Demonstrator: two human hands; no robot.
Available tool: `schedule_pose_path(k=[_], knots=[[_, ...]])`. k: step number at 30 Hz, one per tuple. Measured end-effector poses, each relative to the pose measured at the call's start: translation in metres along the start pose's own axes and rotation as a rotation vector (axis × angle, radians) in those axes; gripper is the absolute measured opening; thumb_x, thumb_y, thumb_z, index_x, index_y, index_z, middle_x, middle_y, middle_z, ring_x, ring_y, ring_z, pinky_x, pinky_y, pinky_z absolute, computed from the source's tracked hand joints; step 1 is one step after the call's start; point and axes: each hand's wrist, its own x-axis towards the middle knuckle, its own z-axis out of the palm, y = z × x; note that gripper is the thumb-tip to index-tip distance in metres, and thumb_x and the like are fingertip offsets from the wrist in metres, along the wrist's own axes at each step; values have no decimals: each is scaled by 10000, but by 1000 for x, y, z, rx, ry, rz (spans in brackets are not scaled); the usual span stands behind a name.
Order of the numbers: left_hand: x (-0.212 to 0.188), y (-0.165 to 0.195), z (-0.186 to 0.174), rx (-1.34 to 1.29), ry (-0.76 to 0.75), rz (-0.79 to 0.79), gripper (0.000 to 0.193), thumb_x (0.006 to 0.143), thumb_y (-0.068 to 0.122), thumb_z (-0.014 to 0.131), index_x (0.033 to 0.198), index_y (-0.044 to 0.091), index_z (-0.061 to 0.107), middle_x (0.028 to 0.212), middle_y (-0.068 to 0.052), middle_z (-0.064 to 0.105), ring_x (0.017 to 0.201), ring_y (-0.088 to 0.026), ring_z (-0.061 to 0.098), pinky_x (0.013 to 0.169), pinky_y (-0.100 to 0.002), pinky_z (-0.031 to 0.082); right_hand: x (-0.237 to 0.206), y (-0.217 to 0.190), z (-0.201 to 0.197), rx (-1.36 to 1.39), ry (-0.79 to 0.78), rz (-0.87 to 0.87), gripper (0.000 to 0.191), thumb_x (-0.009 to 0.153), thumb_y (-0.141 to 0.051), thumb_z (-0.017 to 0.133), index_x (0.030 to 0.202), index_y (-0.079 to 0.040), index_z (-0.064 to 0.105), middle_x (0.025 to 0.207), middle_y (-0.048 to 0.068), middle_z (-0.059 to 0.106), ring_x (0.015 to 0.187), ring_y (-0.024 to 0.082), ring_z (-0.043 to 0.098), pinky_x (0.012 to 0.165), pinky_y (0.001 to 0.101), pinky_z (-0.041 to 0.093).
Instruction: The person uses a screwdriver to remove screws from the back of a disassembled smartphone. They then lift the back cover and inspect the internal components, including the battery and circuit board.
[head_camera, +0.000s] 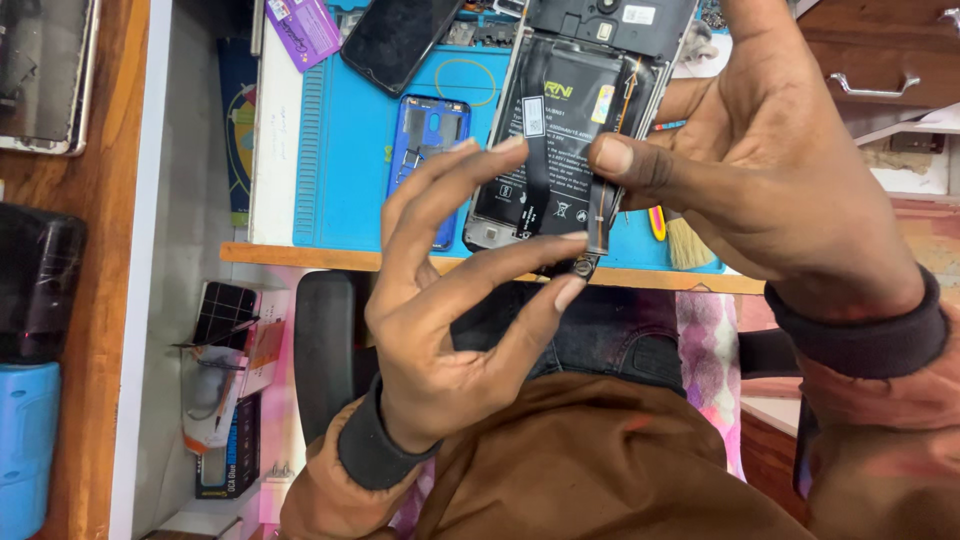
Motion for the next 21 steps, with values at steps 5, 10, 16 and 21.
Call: schedule_pose_path(k=[5, 10, 16, 21], knots=[[2, -1, -5, 10, -55, 41, 255, 870, 141, 818, 1121, 182, 800, 1532, -194, 507, 1520, -379, 399, 1305, -510, 244, 0, 1, -1, 47, -1, -1, 947, 887, 88, 644, 1624, -126, 90, 1373, 206, 605, 1111, 289, 733, 842, 422, 676], [7, 0, -5, 98, -69, 103, 271, 864, 131, 853, 1115, 224, 813, 1491, -185, 549, 1478, -356, 443, 1300, -545, 252, -1, 11, -2, 101, -109, -25, 1022, 928, 138, 660, 1688, -166, 48, 1344, 237, 583, 1052, 207, 698, 818, 334, 655], [14, 6, -4, 168, -17, 141, 296, 906, 47, 849, 1164, 177, 784, 1273, -43, 724, 1415, -321, 517, 1175, -389, 457, 3, 19, -5, -140, -174, -21, 1008, 847, 235, 558, 1676, -131, 118, 1668, -10, 347, 1014, 171, 680, 821, 303, 649], [24, 10, -7, 91, -18, 100, 235, 926, -14, 814, 1140, 68, 764, 1085, -58, 749, 1159, -259, 703, 966, -328, 581, 2, 16, -6, 12, -345, 12, 1004, 885, 203, 586, 1704, -131, 110, 1430, 159, 553, 965, 162, 705, 817, 299, 649]])
